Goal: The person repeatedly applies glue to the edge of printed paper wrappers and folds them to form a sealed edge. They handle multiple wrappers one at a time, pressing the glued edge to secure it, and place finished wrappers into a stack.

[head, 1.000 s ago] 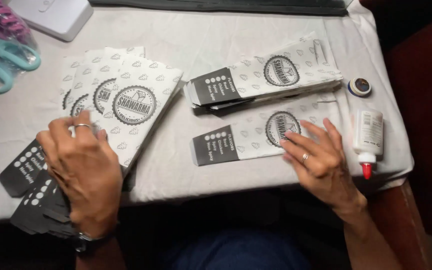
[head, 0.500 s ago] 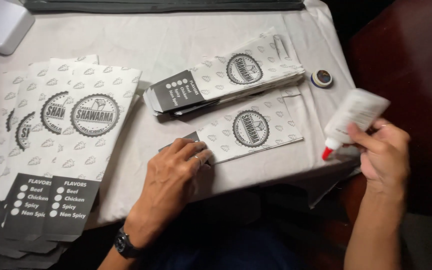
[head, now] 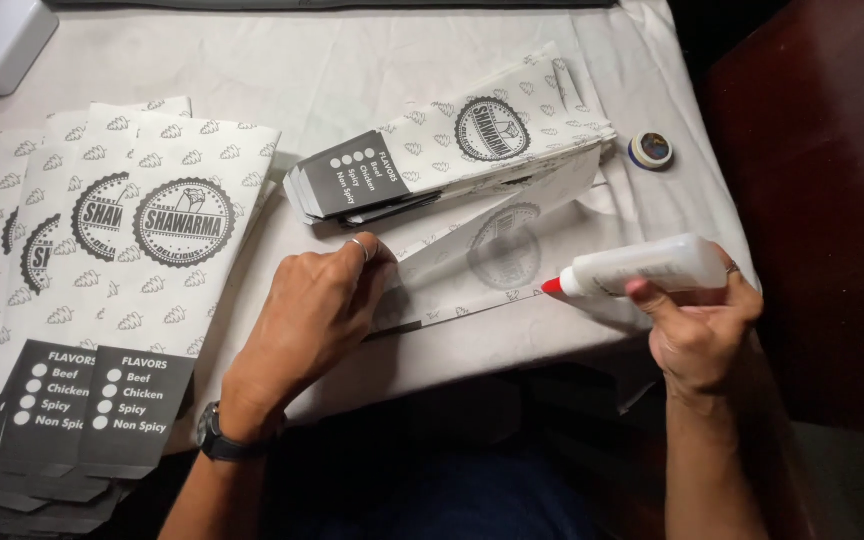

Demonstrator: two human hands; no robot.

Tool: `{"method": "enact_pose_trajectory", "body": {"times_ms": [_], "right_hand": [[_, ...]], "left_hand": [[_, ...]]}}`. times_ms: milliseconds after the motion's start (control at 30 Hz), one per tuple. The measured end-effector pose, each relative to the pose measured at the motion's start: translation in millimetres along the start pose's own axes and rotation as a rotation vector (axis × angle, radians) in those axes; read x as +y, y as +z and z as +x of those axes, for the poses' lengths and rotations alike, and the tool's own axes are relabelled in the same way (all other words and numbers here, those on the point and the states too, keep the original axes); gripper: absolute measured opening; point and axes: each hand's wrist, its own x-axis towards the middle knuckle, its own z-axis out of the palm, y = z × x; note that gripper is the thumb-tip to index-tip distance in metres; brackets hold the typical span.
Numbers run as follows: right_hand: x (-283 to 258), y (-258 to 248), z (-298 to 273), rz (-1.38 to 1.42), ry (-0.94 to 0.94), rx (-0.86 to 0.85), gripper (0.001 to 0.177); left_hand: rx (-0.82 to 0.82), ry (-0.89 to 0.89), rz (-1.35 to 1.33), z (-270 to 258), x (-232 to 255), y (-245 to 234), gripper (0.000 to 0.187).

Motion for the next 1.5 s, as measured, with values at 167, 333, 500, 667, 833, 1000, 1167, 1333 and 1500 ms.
{"method": "enact_pose_trajectory", "body": {"times_ms": [167,333,500,667,833,1000,1167,1333,1500], "right_hand": [[31,-22,9,0.161,0.168,0.115,0.069],[9,-29,29,0.254,0.349,0.117,0.055],[10,-12,10,0.235,0.114,0.033,0.069],[-19,40,-28,0.024,0.326,0.122,0.078],[-76,103,-25,0.129,0.313,-0.09,0.062],[-131,139,-26,0.22,0.29,-0.321,0.043],[-158,159,-24,0.534,0.468,-0.262,0.043],[-63,50,25,1.149,0.686,0.093,0.054],[12,-15,58,0.153,0.322,-0.031,0.043]], "left_hand": [[-0.016,-0.061,-0.077,3,-1,-5,0.019],[-0.016,-0.089,-0.11,5,-2,-8,0.019],[-0.014,-0.092,-0.125,8,-4,-8,0.015],[-0.071,-0.117,-0.169,9,-8,-12,0.015],[-0.137,-0.231,-0.331,15,-10,-24,0.02],[-0.159,-0.235,-0.382,17,-15,-23,0.022],[-0.175,-0.204,-0.37,13,-10,-25,0.02],[0.03,0.093,-0.154,-21,3,8,0.013],[0.134,0.147,0.061,-34,21,21,0.016]]}}
